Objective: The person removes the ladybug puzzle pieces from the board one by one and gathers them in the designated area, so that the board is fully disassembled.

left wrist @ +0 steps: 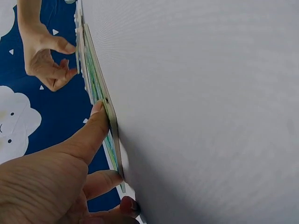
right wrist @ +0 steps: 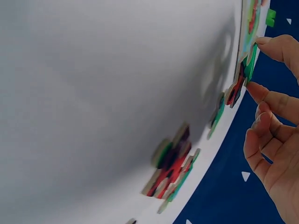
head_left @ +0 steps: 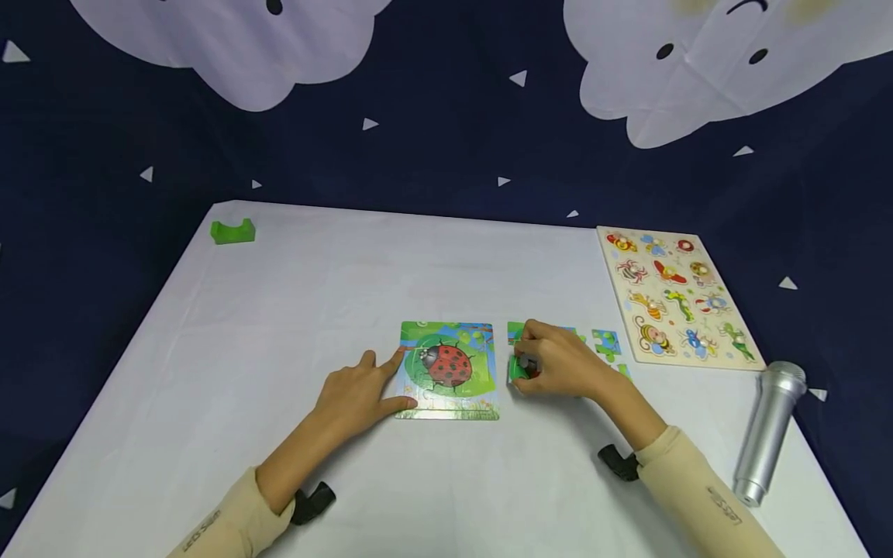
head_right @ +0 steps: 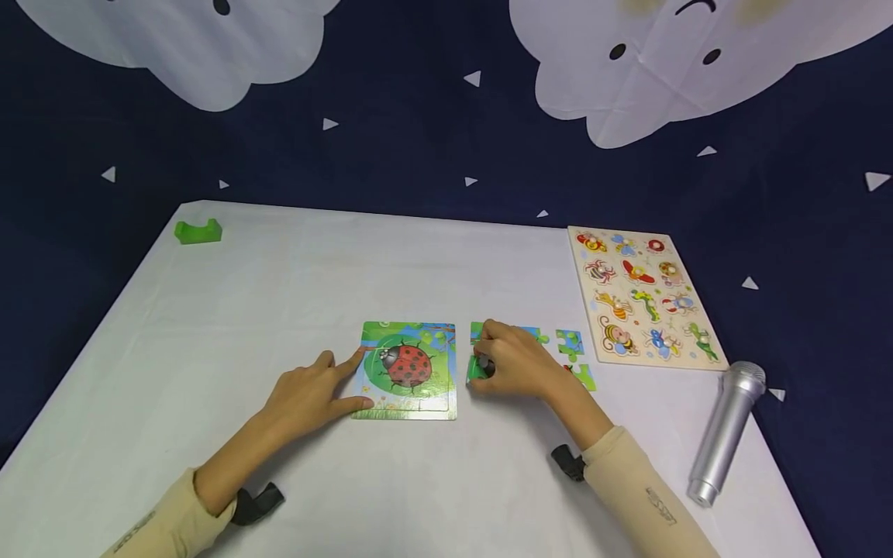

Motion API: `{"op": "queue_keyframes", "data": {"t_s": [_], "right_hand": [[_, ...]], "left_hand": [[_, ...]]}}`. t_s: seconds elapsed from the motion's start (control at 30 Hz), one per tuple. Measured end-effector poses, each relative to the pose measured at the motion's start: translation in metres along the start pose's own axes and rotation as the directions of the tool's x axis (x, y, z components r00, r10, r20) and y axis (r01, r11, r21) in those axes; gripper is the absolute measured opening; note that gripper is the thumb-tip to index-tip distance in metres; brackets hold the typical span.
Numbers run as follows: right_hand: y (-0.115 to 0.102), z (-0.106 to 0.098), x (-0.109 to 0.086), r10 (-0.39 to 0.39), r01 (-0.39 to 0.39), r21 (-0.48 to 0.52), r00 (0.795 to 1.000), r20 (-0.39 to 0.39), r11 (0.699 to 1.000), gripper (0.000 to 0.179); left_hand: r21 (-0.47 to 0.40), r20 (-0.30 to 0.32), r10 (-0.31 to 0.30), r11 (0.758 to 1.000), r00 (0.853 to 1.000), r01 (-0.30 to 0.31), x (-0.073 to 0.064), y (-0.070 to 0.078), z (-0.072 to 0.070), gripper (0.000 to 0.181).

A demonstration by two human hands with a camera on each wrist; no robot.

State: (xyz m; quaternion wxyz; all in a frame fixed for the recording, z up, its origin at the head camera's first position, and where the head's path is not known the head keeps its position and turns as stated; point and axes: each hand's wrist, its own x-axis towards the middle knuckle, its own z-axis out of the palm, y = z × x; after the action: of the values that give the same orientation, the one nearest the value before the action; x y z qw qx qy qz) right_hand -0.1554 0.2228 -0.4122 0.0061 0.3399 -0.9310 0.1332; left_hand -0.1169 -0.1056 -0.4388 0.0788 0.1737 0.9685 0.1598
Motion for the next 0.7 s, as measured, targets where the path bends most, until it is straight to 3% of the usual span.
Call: {"op": "queue_keyframes", "data": {"t_s": [0.43, 0.7], "right_hand": [[0.0019, 0.0086, -0.0036, -0.021, 0.023, -0.06, 0.999, 0.04, 0.998, 0.042], [-0.0037, 0.0075, -0.0055, 0.023, -0.023, -0.001, 0.999, 0.029, 1.0, 0.057]], "left_hand": [[0.001, -0.017, 0.013, 1.0, 1.0, -0.013, 0.0, -0.0007, 0.0019, 0.083], [0.008, -0.012, 0.012, 1.0, 1.0, -0.012, 0.0, -0.0016, 0.0007, 0.084]]}}
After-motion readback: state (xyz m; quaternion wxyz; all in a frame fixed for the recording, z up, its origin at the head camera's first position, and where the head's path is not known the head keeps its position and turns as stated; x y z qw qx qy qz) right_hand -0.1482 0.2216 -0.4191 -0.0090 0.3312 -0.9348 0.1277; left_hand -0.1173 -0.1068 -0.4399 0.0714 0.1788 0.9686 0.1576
